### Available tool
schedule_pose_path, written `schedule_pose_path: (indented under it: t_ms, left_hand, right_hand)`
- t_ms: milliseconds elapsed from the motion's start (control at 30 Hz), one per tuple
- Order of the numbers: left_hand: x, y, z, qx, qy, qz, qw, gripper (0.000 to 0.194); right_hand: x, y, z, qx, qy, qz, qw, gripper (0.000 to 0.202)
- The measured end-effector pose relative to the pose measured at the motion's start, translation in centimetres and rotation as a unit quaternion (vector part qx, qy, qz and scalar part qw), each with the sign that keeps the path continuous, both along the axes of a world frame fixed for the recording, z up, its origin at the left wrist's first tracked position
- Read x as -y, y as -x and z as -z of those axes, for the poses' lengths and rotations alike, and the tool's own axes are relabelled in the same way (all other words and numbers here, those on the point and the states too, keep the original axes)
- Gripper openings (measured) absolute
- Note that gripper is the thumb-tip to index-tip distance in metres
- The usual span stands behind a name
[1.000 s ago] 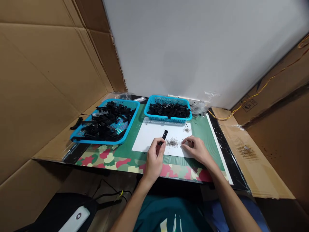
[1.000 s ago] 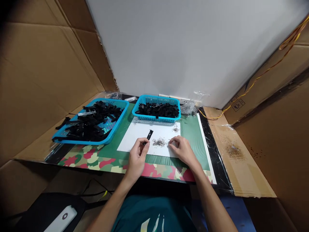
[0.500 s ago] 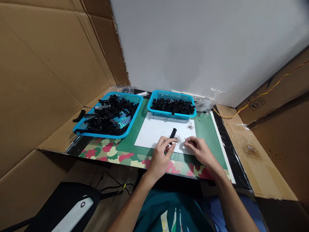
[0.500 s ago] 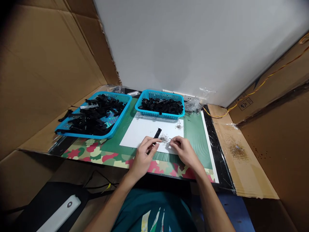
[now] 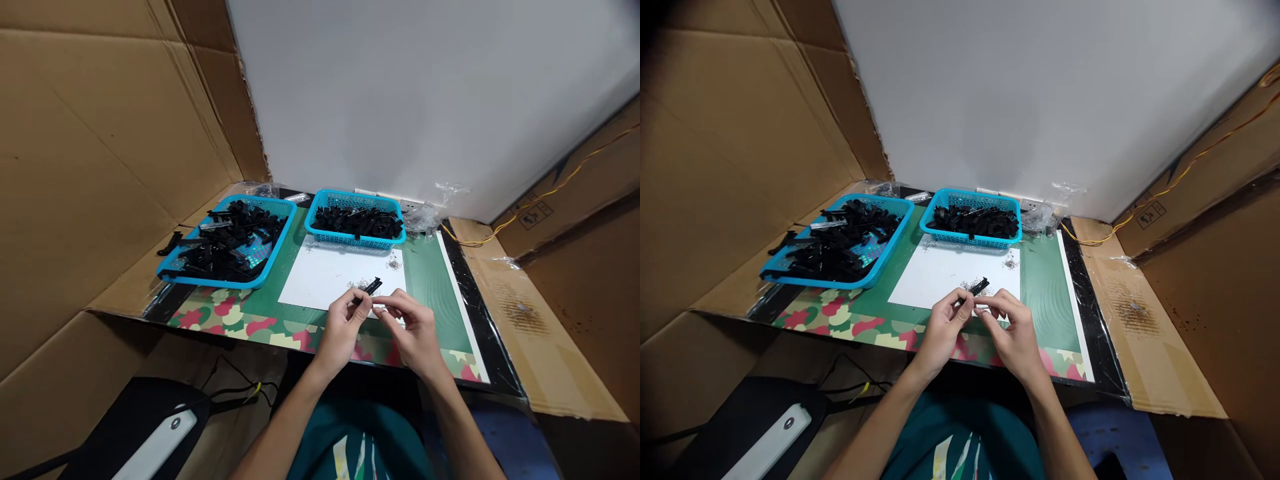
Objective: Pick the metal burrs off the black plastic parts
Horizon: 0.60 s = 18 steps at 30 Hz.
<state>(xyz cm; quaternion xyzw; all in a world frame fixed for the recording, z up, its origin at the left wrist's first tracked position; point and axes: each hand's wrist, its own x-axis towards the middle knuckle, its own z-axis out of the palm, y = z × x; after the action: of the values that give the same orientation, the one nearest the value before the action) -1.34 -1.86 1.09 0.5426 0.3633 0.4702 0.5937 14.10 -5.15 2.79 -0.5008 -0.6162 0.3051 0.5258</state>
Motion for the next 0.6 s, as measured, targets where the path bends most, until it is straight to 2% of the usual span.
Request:
schedule_pose_path:
  t_ms: [67, 167, 333, 433, 600]
  left_hand:
    - [0.2, 0.0, -0.5, 0.005, 0.009, 0.018, 1.0, 0.033]
    - [0.4, 0.1, -1.2, -0.015, -0.018, 0.037, 0.999, 0.033]
    - [0.8, 0.5, -1.7, -0.105, -0.1, 0.006, 0.989, 0.033]
    - [1.0, 0.8, -1.8, -0.121, -0.127, -0.011, 0.984, 0.028]
    - [1.3, 1.1, -2.0, -0.149, -0.155, 0.001, 0.977, 0.022]
  right_hand:
    - [0.3, -0.1, -0.2, 0.023, -0.035, 0.017, 0.999, 0.016]
    - [0.4, -0.2, -0.6, 0.033, -0.045, 0.032, 0.998, 0.013]
    - [0.7, -0.2, -0.8, 0.032, -0.044, 0.055, 0.997, 0.011]
    - [0.9, -0.1, -0.7, 0.01, -0.042, 0.074, 0.996, 0.01]
    - [1.1, 0.0, -0.3, -0.029, -0.036, 0.049, 0.998, 0.006]
